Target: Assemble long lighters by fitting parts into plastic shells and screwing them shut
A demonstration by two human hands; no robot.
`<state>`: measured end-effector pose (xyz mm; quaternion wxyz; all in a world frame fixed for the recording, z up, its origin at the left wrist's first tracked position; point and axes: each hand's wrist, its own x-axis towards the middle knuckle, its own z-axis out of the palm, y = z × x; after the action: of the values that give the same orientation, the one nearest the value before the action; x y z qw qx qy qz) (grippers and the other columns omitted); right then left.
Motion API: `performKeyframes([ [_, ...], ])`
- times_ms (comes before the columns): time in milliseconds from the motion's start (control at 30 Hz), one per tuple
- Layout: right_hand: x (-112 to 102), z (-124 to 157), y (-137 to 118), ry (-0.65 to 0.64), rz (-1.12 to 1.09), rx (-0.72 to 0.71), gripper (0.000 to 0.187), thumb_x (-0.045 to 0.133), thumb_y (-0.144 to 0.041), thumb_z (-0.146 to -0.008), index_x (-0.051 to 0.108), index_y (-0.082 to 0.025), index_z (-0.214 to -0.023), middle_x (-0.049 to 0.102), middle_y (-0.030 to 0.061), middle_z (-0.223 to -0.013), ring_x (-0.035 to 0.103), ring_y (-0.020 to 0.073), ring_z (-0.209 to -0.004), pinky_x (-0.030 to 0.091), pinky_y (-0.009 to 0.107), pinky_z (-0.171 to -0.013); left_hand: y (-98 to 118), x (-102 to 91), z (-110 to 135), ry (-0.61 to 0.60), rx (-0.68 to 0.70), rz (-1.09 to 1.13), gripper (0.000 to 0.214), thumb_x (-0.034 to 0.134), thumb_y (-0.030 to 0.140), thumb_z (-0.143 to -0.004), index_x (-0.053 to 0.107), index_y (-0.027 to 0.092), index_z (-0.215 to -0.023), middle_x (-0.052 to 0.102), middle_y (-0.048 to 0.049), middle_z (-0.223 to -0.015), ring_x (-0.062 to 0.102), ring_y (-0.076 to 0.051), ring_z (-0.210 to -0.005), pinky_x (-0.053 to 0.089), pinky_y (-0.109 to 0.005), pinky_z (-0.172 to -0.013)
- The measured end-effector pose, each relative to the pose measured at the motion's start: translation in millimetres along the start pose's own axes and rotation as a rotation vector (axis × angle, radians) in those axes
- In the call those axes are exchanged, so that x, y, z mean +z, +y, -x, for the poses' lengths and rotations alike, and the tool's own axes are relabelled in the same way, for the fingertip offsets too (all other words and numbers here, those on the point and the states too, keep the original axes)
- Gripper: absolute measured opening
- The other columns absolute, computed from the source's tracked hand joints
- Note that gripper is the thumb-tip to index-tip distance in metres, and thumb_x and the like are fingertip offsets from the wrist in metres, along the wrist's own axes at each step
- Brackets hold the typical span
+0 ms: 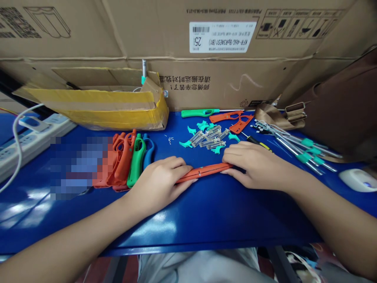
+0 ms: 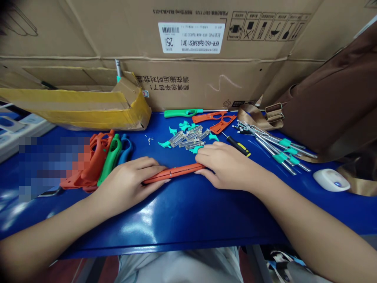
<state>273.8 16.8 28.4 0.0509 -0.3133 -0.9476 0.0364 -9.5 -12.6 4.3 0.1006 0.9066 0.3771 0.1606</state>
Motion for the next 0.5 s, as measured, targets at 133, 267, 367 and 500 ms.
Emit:
performKeyframes([
  [133,-1.2,0.7,-1.9,-0.002,0.008,-0.016,0.021,0.055,-0.029,-0.098,0.061,-0.019,-0.081,0.064,0.0044,-0.08,0.053,0.0212,-0.078,0.038,0.035,-0.078,1.0,-1.6,-0.3,-0.026,-0.006,0.037,0.029,0.053,0.036,-0.102,0.073,0.018,-0.113,0.069,-0.0065,-0.094,0.067,-0.021,-0.088,0.056,-0.032,-0.077],
  [267,-3.3,1.3,-1.3,0.013,0.024,-0.026,0.021,0.056,-0.029,-0.098,0.063,-0.019,-0.081,0.065,0.0046,-0.079,0.054,0.0215,-0.078,0.037,0.034,-0.077,2.3,-2.9,-1.2,-0.036,-0.015,0.07,0.027,0.054,0.034,-0.102,0.074,0.02,-0.113,0.07,-0.0062,-0.094,0.067,-0.02,-0.088,0.055,-0.031,-0.078],
  [367,-4.4,0.8,-0.6,0.027,0.018,-0.019,0.02,0.058,-0.032,-0.097,0.066,-0.019,-0.084,0.067,0.0044,-0.082,0.056,0.0222,-0.081,0.037,0.036,-0.08,3.0,-3.3,-1.4,-0.016,-0.009,0.091,0.027,0.054,0.034,-0.102,0.074,0.019,-0.112,0.07,-0.0062,-0.093,0.066,-0.02,-0.087,0.055,-0.032,-0.077],
  [500,-4.1,-0.2,-1.5,0.077,0.013,-0.026,0.019,0.057,-0.033,-0.098,0.066,-0.018,-0.089,0.068,0.005,-0.088,0.058,0.0218,-0.084,0.038,0.035,-0.082,3.9,-2.9,-0.8,0.017,-0.012,0.13,0.027,0.055,0.034,-0.101,0.074,0.018,-0.111,0.07,-0.0056,-0.091,0.066,-0.02,-0.085,0.055,-0.032,-0.077],
])
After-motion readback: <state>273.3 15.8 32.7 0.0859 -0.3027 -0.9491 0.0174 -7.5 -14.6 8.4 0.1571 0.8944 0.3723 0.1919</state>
